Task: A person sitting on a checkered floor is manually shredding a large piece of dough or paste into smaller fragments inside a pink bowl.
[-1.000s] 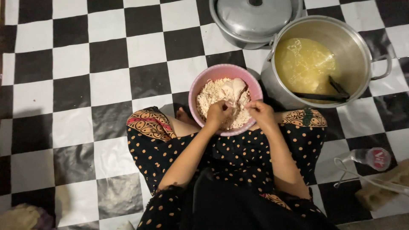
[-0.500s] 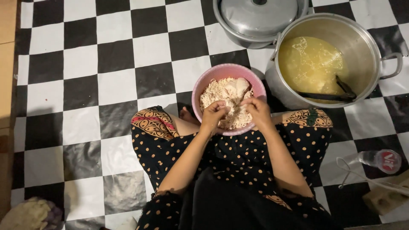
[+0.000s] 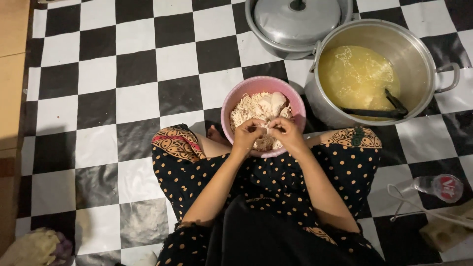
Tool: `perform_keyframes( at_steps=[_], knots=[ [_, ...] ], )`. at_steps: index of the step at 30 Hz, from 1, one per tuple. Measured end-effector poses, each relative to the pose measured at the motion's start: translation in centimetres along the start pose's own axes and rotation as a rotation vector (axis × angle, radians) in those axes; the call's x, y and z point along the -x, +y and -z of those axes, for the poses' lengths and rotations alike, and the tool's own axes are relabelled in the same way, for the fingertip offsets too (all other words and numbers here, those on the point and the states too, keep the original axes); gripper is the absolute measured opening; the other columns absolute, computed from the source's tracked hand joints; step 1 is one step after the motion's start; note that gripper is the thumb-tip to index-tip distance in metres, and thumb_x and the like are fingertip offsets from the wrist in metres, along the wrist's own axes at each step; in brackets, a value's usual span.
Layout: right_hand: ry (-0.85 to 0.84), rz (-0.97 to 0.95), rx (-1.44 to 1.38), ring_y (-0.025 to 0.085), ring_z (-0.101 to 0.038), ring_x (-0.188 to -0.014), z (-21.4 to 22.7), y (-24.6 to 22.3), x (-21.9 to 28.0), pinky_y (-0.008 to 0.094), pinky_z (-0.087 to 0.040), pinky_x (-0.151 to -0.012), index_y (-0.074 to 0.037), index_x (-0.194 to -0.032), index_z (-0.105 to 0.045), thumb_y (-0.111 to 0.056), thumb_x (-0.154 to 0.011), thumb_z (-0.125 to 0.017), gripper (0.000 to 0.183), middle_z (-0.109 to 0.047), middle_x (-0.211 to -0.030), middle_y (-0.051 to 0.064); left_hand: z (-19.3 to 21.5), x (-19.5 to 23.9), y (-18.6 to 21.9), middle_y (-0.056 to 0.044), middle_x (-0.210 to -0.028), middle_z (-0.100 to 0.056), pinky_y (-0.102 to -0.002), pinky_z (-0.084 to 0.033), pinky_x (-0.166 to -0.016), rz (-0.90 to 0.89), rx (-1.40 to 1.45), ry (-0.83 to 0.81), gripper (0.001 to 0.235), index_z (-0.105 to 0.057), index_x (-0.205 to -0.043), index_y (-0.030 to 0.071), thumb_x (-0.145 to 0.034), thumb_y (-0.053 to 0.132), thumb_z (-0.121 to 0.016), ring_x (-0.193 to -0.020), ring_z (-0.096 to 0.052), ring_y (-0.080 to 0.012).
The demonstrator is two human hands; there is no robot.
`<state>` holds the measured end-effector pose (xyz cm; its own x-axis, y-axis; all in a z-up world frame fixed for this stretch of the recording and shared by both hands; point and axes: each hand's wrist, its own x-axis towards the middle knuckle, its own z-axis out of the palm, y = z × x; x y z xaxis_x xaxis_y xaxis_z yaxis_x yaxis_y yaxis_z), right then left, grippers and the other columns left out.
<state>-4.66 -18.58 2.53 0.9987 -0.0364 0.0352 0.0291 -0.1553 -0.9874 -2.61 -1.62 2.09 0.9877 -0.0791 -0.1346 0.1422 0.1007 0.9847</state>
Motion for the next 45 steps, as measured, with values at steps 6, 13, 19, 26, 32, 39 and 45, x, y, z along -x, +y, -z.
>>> perform_keyframes(
  at_steps=[6, 13, 19, 26, 32, 39, 45],
  knots=[
    [0.113, 0.077, 0.175, 0.020, -0.069, -0.082, 0.8, 3.4, -1.2, 0.034, -0.056, -0.080, -0.017, -0.095, -0.076, 0.000, -0.085, -0.064, 0.024, -0.073, -0.083, 0.005, -0.2, 0.4, 0.9, -0.001, -0.072, -0.061, -0.023, -0.056, -0.060, 0.008, 0.049, 0.022, 0.033, -0.077, -0.100, 0.005, -0.068, -0.005, -0.082, -0.066, -0.059, -0.0085],
    [0.008, 0.019, 0.021, 0.020, -0.065, -0.086, -0.5, 1.3, -0.1, 0.036, -0.055, -0.085, -0.010, -0.100, -0.071, -0.003, -0.079, -0.071, 0.022, -0.072, -0.087, 0.007, -0.2, -0.3, -0.6, -0.008, -0.069, -0.065, -0.028, -0.057, -0.050, 0.059, 0.034, 0.056, 0.024, -0.078, -0.090, 0.002, -0.068, -0.003, -0.083, -0.055, -0.064, -0.0155],
    [0.048, 0.009, 0.067, 0.018, -0.066, -0.087, 0.9, -0.5, 0.0, 0.035, -0.054, -0.084, -0.015, -0.102, -0.076, -0.008, -0.091, -0.063, 0.018, -0.074, -0.088, 0.008, -0.3, 0.0, 0.9, -0.004, -0.072, -0.062, -0.023, -0.055, -0.053, 0.068, 0.069, 0.077, 0.031, -0.076, -0.097, 0.002, -0.067, -0.004, -0.082, -0.061, -0.061, -0.0096],
    [0.069, 0.027, 0.089, 0.023, -0.069, -0.086, 0.3, 1.5, -0.6, 0.038, -0.055, -0.083, -0.009, -0.103, -0.071, -0.001, -0.084, -0.064, 0.022, -0.072, -0.087, 0.011, -0.5, 0.0, 0.3, -0.004, -0.075, -0.068, -0.023, -0.056, -0.062, -0.003, -0.001, -0.009, 0.037, -0.076, -0.102, 0.007, -0.068, -0.006, -0.080, -0.069, -0.061, -0.0091],
    [0.012, 0.037, -0.034, 0.019, -0.067, -0.088, 0.1, -0.5, 0.1, 0.038, -0.055, -0.086, -0.008, -0.102, -0.070, 0.001, -0.082, -0.068, 0.023, -0.073, -0.090, 0.009, -0.7, 0.2, 1.2, -0.004, -0.073, -0.068, -0.021, -0.054, -0.064, -0.016, 0.046, -0.035, 0.043, -0.073, -0.110, 0.007, -0.070, -0.006, -0.079, -0.071, -0.060, -0.0094],
    [0.000, 0.047, 0.003, 0.021, -0.068, -0.093, 0.7, -1.6, 0.2, 0.034, -0.055, -0.089, -0.011, -0.101, -0.075, 0.002, -0.082, -0.063, 0.027, -0.073, -0.093, 0.008, -0.3, 0.4, 2.5, -0.006, -0.074, -0.070, -0.020, -0.057, -0.064, -0.026, 0.094, -0.055, 0.051, -0.070, -0.117, 0.006, -0.069, -0.008, -0.081, -0.070, -0.063, -0.0086],
    [0.048, 0.039, 0.038, 0.023, -0.065, -0.096, 0.4, 2.6, -1.0, 0.041, -0.052, -0.092, -0.011, -0.104, -0.066, -0.001, -0.081, -0.063, 0.025, -0.069, -0.094, 0.010, -0.2, -0.1, 0.9, -0.006, -0.070, -0.067, -0.019, -0.054, -0.062, -0.034, 0.079, -0.057, 0.049, -0.070, -0.116, 0.006, -0.070, -0.011, -0.075, -0.067, -0.062, -0.0086]
  ],
)
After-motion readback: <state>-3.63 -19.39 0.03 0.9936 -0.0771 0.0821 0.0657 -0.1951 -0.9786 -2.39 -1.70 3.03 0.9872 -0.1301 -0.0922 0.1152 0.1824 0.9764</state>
